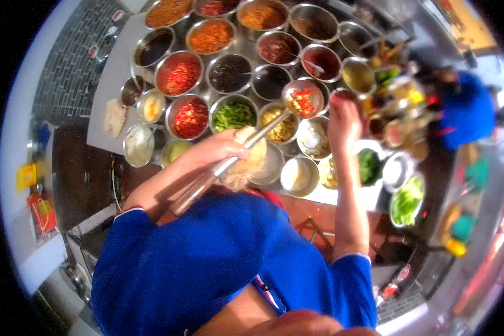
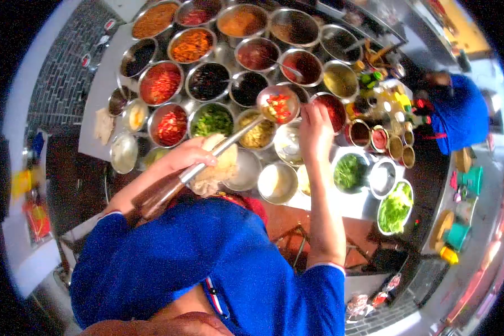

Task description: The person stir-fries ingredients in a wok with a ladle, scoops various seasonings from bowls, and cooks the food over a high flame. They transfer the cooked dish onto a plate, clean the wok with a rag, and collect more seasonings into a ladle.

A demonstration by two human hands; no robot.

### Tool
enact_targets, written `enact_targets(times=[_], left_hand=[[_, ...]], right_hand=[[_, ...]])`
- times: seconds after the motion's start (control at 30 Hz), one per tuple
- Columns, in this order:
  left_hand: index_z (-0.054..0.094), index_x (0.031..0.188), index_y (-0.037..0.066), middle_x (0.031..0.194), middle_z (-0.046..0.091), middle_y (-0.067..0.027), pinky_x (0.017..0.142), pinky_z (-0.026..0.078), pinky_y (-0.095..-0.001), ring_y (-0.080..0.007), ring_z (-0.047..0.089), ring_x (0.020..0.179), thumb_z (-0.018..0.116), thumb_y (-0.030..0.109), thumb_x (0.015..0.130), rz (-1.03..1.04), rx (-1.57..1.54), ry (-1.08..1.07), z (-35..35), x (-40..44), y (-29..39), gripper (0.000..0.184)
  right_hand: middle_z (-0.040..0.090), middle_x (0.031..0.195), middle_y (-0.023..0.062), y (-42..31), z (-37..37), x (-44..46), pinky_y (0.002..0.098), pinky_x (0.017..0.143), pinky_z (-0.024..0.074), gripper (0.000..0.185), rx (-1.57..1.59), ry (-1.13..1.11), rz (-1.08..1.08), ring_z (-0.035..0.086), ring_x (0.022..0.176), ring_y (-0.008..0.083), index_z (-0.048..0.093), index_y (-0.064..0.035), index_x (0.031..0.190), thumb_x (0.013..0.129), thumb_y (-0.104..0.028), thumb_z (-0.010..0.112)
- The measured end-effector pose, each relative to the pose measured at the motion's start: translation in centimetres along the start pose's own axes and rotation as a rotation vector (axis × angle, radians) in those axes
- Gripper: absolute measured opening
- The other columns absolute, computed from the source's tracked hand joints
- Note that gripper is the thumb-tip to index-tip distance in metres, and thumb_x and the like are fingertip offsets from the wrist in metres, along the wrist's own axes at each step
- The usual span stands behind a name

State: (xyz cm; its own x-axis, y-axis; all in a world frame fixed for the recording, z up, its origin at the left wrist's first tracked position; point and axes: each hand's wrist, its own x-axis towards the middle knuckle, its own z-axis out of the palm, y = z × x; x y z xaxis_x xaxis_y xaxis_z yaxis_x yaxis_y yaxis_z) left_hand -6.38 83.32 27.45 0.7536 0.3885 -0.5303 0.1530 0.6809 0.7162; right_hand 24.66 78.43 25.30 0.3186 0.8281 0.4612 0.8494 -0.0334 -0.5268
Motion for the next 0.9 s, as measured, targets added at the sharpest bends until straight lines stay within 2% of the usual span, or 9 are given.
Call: enact_targets(times=[0.03,0.07,0.13,0.2,0.43,0.53,0.6,0.77,0.9], left_hand=[[0.058,0.119,0.001,0.097,0.064,-0.0060,0.077,0.051,-0.0267,-0.0120,0.061,0.084,0.066,0.010,0.080,-0.020,0.096,-0.025,-2.5,0.8,-0.7,0.041],[0.062,0.098,0.005,0.083,0.060,-0.0012,0.070,0.047,-0.0264,-0.0099,0.057,0.075,0.066,0.014,0.080,0.043,0.170,0.067,-3.0,1.1,-0.7,0.020],[0.060,0.098,0.006,0.082,0.059,-0.0016,0.068,0.047,-0.0256,-0.0103,0.057,0.073,0.065,0.011,0.081,0.096,0.122,0.102,-3.1,1.0,1.7,0.019],[0.058,0.098,0.006,0.080,0.058,-0.0027,0.063,0.049,-0.0260,-0.0116,0.058,0.070,0.065,0.008,0.082,0.190,0.007,0.060,-3.1,1.2,3.5,0.018],[0.057,0.099,0.006,0.084,0.062,-0.0047,0.059,0.053,-0.0313,-0.0153,0.064,0.068,0.062,0.011,0.093,0.536,-0.126,0.146,-5.1,6.3,2.3,0.009],[0.061,0.103,0.007,0.088,0.064,-0.0044,0.067,0.055,-0.0314,-0.0151,0.065,0.075,0.062,0.015,0.096,0.560,0.111,0.176,-9.5,6.3,3.3,0.012],[0.069,0.108,0.009,0.095,0.070,-0.0061,0.073,0.055,-0.0308,-0.0153,0.067,0.083,0.067,0.027,0.092,0.233,0.079,0.320,-12.2,2.2,7.5,0.025],[0.069,0.101,0.004,0.091,0.072,-0.0115,0.068,0.059,-0.0384,-0.0234,0.071,0.079,0.068,0.012,0.084,0.219,-0.040,0.432,-28.2,4.1,10.5,0.019],[0.066,0.102,-0.001,0.094,0.071,-0.0147,0.070,0.060,-0.0420,-0.0283,0.071,0.081,0.066,0.002,0.081,0.147,-0.196,0.448,-35.9,7.8,11.7,0.021]], right_hand=[[0.066,0.093,0.0148,-0.7,0.1,-1.2,0.0421,0.082,0.0509,0.008,-0.108,-0.076,0.003,0.063,0.096,0.0346,0.068,-0.0032,0.093,0.088,-0.007,0.064],[0.067,0.097,0.0153,-1.6,0.1,-2.3,0.0437,0.091,0.0476,0.008,-0.091,-0.150,-0.022,0.061,0.106,0.0354,0.068,-0.0023,0.091,0.088,-0.008,0.064],[0.067,0.106,0.0173,-4.8,0.6,-5.0,0.0475,0.101,0.0420,0.009,0.024,-0.188,0.029,0.057,0.113,0.0386,0.068,-0.0004,0.091,0.088,-0.009,0.066],[0.064,0.115,0.0141,-8.5,1.6,-8.3,0.0427,0.090,0.0499,0.012,0.008,-0.158,0.091,0.061,0.105,0.0317,0.066,0.0006,0.095,0.089,-0.009,0.068],[0.061,0.097,0.0125,-22.1,3.9,-5.4,0.0282,0.050,0.0520,0.031,1.246,-0.537,1.181,0.060,0.066,0.0172,0.051,-0.0024,0.117,0.103,-0.030,0.048],[0.048,0.076,0.0050,-23.3,5.9,-3.1,0.0228,0.033,0.0364,0.015,1.321,-0.442,1.189,0.042,0.047,0.0093,0.050,-0.0030,0.107,0.097,-0.015,0.051],[0.046,0.069,0.0033,-22.4,7.3,-2.5,0.0225,0.033,0.0357,0.015,1.234,-0.520,1.156,0.041,0.046,0.0091,0.048,-0.0033,0.107,0.095,-0.012,0.053],[0.050,0.068,0.0046,-20.6,11.2,-2.4,0.0270,0.039,0.0391,0.014,0.930,-0.701,1.080,0.046,0.047,0.0116,0.047,-0.0037,0.102,0.094,-0.014,0.053],[0.051,0.063,0.0056,-16.9,16.8,-5.7,0.0301,0.036,0.0379,0.016,0.418,-0.668,0.611,0.048,0.041,0.0141,0.042,-0.0036,0.097,0.093,-0.014,0.053]])
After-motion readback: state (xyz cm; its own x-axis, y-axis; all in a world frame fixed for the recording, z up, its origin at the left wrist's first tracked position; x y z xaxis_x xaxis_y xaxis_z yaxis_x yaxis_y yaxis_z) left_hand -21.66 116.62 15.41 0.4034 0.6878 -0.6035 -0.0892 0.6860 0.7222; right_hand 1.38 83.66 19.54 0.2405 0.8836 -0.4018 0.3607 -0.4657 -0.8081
